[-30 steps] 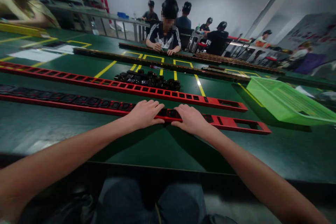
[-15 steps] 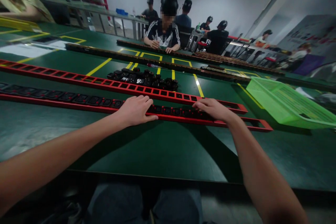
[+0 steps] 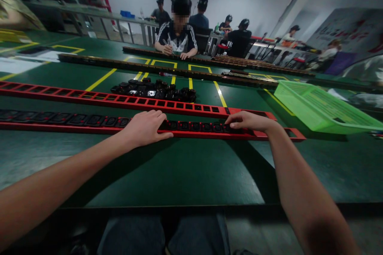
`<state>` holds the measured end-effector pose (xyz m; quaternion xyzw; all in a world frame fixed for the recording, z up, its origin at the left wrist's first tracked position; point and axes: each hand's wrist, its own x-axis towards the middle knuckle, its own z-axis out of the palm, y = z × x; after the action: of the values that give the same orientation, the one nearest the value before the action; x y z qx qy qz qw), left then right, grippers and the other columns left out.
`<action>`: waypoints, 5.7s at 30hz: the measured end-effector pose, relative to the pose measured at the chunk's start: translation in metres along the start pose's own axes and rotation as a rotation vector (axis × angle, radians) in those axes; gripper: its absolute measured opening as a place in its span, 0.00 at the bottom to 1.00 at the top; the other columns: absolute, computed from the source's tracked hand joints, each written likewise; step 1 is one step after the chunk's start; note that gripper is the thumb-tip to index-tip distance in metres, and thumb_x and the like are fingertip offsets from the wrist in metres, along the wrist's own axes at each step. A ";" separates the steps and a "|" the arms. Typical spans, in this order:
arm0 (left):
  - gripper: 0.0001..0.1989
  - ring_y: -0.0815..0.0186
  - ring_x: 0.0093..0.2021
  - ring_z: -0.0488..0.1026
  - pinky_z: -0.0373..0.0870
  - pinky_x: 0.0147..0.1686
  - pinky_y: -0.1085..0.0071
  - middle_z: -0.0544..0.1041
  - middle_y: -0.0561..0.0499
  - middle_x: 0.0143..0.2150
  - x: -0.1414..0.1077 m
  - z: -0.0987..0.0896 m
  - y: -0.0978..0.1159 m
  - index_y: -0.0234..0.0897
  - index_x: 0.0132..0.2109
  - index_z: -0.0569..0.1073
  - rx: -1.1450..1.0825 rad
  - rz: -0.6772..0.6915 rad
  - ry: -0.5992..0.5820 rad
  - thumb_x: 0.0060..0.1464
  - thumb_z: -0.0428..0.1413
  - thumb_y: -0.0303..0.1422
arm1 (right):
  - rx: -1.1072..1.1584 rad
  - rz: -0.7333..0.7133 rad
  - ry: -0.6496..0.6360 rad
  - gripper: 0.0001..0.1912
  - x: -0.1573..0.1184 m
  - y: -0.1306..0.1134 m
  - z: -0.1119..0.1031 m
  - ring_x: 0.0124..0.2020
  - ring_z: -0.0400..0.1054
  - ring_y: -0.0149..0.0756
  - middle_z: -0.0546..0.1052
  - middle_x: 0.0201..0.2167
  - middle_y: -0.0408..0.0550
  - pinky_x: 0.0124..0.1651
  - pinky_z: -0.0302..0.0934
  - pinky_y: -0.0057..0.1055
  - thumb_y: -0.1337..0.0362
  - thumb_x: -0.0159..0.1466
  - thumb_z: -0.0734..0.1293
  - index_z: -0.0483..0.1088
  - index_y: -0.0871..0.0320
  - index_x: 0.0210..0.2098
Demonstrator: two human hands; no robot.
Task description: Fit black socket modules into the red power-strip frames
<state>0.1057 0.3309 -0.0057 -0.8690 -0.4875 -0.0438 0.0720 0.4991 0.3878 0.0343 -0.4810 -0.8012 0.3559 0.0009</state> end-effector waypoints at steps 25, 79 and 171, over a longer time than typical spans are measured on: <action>0.28 0.53 0.43 0.74 0.68 0.40 0.61 0.75 0.43 0.43 -0.001 -0.002 -0.002 0.35 0.46 0.70 -0.021 0.058 -0.050 0.60 0.48 0.57 | 0.046 -0.024 -0.024 0.20 -0.004 -0.002 0.003 0.46 0.71 0.44 0.79 0.44 0.50 0.51 0.62 0.39 0.52 0.58 0.69 0.77 0.57 0.46; 0.27 0.53 0.43 0.74 0.67 0.40 0.62 0.76 0.44 0.43 -0.001 -0.007 0.001 0.34 0.45 0.71 -0.032 0.077 -0.022 0.59 0.51 0.56 | -0.302 -0.496 0.344 0.07 0.017 -0.079 0.072 0.49 0.69 0.43 0.74 0.46 0.52 0.53 0.65 0.44 0.64 0.67 0.62 0.72 0.53 0.37; 0.25 0.54 0.45 0.74 0.67 0.41 0.63 0.76 0.43 0.45 -0.001 -0.006 -0.007 0.35 0.48 0.71 -0.021 0.123 -0.030 0.59 0.53 0.53 | -0.341 -0.323 0.245 0.18 0.017 -0.077 0.076 0.48 0.70 0.44 0.74 0.49 0.51 0.51 0.65 0.41 0.63 0.61 0.71 0.67 0.54 0.50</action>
<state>0.0993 0.3322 0.0004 -0.8987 -0.4336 -0.0313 0.0581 0.4045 0.3359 0.0159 -0.3798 -0.9098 0.1502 0.0739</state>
